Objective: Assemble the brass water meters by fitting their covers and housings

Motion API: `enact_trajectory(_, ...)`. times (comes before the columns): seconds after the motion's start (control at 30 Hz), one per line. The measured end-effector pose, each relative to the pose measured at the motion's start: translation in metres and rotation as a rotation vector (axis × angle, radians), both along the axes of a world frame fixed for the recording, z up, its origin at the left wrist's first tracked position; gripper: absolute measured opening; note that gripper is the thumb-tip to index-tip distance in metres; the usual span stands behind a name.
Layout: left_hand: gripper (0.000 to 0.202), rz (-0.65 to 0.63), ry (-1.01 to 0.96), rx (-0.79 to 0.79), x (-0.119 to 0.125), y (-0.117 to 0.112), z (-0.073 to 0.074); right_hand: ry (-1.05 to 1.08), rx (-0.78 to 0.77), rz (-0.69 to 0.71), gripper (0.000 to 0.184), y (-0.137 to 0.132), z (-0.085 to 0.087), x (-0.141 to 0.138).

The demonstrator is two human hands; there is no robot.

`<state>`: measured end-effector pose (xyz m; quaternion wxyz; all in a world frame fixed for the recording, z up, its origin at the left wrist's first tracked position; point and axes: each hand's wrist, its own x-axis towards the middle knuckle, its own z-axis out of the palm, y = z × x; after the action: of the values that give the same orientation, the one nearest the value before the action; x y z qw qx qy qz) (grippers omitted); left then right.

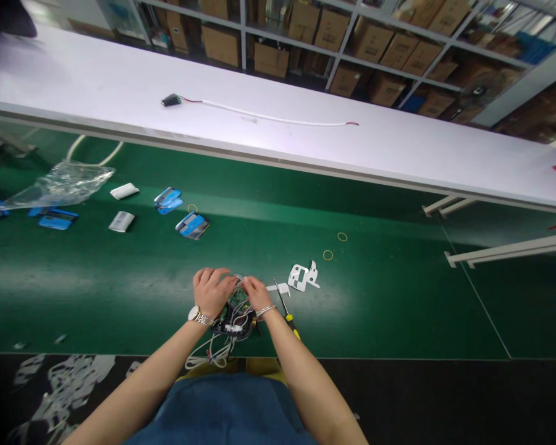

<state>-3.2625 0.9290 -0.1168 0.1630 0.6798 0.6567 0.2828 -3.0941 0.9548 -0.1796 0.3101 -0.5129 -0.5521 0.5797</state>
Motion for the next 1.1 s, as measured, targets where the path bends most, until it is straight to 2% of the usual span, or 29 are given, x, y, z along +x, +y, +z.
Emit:
enact_trajectory(0.17, 0.022, -0.086, -0.082, -0.086, -0.005, 0.012, -0.001, 0.072, -0.042, -0.019, 0.049, 0.001, 0.002, -0.002)
enact_trajectory(0.27, 0.028, -0.095, -0.167, -0.191, -0.011, 0.015, -0.006, 0.104, -0.097, -0.025, 0.049, 0.004, 0.008, 0.0)
enact_trajectory(0.33, 0.024, -0.095, -0.231, -0.249, -0.015, 0.014, -0.009, 0.131, -0.163, -0.04, 0.054, 0.004, 0.01, 0.007)
enact_trajectory(0.47, 0.025, -0.045, -0.384, -0.269, -0.026, 0.006, -0.017, 0.183, -0.309, -0.083, 0.07, -0.003, 0.01, 0.028)
enact_trajectory(0.63, 0.022, 0.06, -0.51, -0.212, -0.031, -0.011, -0.027, 0.239, -0.355, -0.083, 0.068, -0.014, 0.008, 0.031)
enact_trajectory(0.7, 0.02, 0.029, -0.525, -0.184, -0.028, -0.02, -0.022, 0.245, -0.355, -0.092, 0.067, -0.014, 0.008, 0.025)
enact_trajectory(0.8, 0.015, -0.104, -0.518, -0.139, -0.018, -0.037, -0.008, 0.265, -0.359, -0.105, 0.062, -0.012, 0.008, 0.018)
enact_trajectory(0.87, 0.012, -0.193, -0.43, -0.076, -0.013, -0.05, -0.001, 0.298, -0.349, -0.111, 0.057, -0.015, 0.007, 0.019)
enact_trajectory(0.93, 0.012, -0.232, -0.285, -0.027, -0.009, -0.063, 0.001, 0.349, -0.326, -0.109, 0.06, -0.022, 0.007, 0.023)
enact_trajectory(1.0, 0.022, -0.242, -0.178, -0.044, -0.008, -0.075, -0.002, 0.405, -0.303, -0.107, 0.064, -0.033, 0.006, 0.028)
enact_trajectory(1.1, 0.072, -0.254, -0.17, -0.138, -0.006, -0.089, -0.01, 0.462, -0.274, -0.116, 0.065, -0.051, 0.007, 0.03)
